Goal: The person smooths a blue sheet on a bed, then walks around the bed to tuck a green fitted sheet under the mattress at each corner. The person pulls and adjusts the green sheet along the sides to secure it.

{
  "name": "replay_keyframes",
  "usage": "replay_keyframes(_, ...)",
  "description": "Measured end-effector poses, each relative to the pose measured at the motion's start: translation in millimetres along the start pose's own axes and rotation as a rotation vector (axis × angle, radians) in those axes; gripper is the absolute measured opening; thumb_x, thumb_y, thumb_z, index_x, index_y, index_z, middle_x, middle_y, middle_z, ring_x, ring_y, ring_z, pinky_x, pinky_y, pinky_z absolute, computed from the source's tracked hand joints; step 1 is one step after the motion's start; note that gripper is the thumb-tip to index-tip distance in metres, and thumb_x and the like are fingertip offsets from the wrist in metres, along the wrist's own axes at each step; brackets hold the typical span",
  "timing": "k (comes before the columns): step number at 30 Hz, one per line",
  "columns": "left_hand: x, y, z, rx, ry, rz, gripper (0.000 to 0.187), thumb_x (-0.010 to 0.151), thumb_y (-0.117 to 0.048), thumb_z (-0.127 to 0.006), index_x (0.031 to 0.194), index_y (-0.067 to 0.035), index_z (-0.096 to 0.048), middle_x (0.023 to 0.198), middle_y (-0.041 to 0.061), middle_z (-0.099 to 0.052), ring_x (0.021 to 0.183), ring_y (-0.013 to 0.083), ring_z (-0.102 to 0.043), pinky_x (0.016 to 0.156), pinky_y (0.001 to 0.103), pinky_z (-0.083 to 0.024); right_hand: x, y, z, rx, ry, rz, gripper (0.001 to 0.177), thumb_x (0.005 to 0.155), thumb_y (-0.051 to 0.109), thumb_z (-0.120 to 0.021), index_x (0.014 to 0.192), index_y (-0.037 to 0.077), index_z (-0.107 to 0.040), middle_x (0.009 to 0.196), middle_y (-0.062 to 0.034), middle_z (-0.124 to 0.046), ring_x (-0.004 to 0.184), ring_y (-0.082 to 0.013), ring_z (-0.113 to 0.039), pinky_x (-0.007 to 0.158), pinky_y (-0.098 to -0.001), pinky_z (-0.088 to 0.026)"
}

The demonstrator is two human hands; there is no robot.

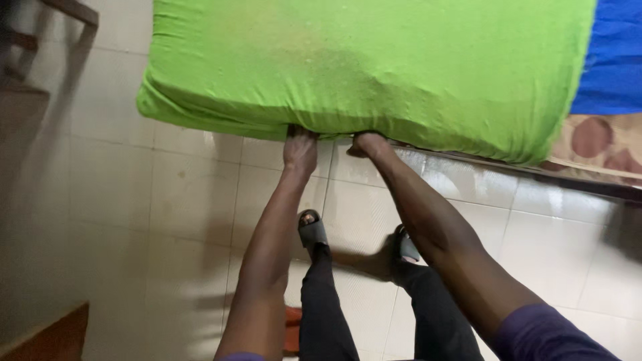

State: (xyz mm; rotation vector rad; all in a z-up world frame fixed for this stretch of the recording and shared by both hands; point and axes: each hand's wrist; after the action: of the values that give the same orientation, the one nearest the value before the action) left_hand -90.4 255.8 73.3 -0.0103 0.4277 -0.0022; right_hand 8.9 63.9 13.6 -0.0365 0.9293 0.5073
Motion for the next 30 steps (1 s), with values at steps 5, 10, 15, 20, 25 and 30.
replay_keyframes(5, 31, 11, -20, 0.014, 0.294, 0.085, 0.023, 0.103, -0.003, -0.057, 0.109, -0.004, -0.079, 0.104, 0.015, -0.079, 0.092, 0.0232, -0.078, 0.082, 0.04, -0.064, -17, 9, 8, 0.051, -0.003, 0.001, 0.057, 0.098, 0.049, -0.06, 0.134, 0.004, -0.058, 0.114, -0.0171, -0.069, 0.103, -0.032, -0.067, 0.094, -0.048, -0.056)
replay_keyframes(10, 62, 21, -20, -0.051, 0.258, 0.039, 0.023, 0.096, -0.012, -0.064, 0.115, -0.008, -0.076, 0.118, 0.015, -0.074, 0.106, 0.0281, -0.072, 0.086, 0.041, -0.06, -111, 33, 38, 0.176, 0.0, -0.135, 0.055, 0.102, 0.049, -0.055, 0.126, 0.001, -0.062, 0.101, -0.0161, -0.073, 0.091, -0.0298, -0.07, 0.086, -0.047, -0.06)
replay_keyframes(15, 78, 20, -46, 0.023, 0.083, 0.024, 0.054, 0.088, -0.021, -0.069, 0.141, -0.013, -0.061, 0.152, 0.011, -0.052, 0.135, 0.0278, -0.054, 0.108, 0.039, -0.047, -154, 60, 23, 0.094, -0.522, 0.067, 0.041, 0.096, 0.036, -0.066, 0.116, 0.001, -0.068, 0.106, -0.0192, -0.068, 0.101, -0.0318, -0.063, 0.098, -0.0523, -0.044)
replay_keyframes(20, 95, 24, -68, 0.093, 0.252, -0.014, 0.058, 0.097, -0.029, -0.061, 0.153, -0.017, -0.05, 0.165, 0.007, -0.04, 0.152, 0.024, -0.037, 0.124, 0.036, -0.03, -124, 82, 8, 0.218, -0.775, 0.328, 0.048, 0.088, 0.024, -0.068, 0.126, -0.004, -0.062, 0.113, -0.0225, -0.067, 0.106, -0.0388, -0.064, 0.099, -0.0529, -0.044)
replay_keyframes(25, 108, 24, -75, -0.027, 0.125, -0.004, 0.063, 0.099, -0.037, -0.054, 0.157, -0.017, -0.042, 0.167, 0.009, -0.034, 0.152, 0.0263, -0.034, 0.122, 0.04, -0.028, -100, 103, 10, 0.172, -0.602, 0.223, 0.058, 0.077, 0.014, -0.069, 0.131, -0.004, -0.058, 0.11, -0.0269, -0.066, 0.103, -0.0429, -0.063, 0.106, -0.0564, -0.039)
replay_keyframes(30, 116, 27, -72, -0.113, 0.179, -0.032, 0.065, 0.098, -0.041, -0.05, 0.157, -0.017, -0.039, 0.167, 0.009, -0.03, 0.153, 0.0268, -0.029, 0.124, 0.042, -0.024, -72, 119, 15, 0.22, -0.388, 0.069, 0.047, 0.076, 0.003, -0.062, 0.123, -0.002, -0.064, 0.117, -0.0269, -0.067, 0.11, -0.0424, -0.064, 0.103, -0.051, -0.047)
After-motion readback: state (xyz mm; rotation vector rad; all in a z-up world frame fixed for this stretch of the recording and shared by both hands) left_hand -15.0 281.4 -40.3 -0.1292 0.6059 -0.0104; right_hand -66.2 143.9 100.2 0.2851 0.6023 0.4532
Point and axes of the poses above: each hand's wrist, its own x-axis towards the middle knuckle, its own z-axis out of the back of the hand, y = z × x
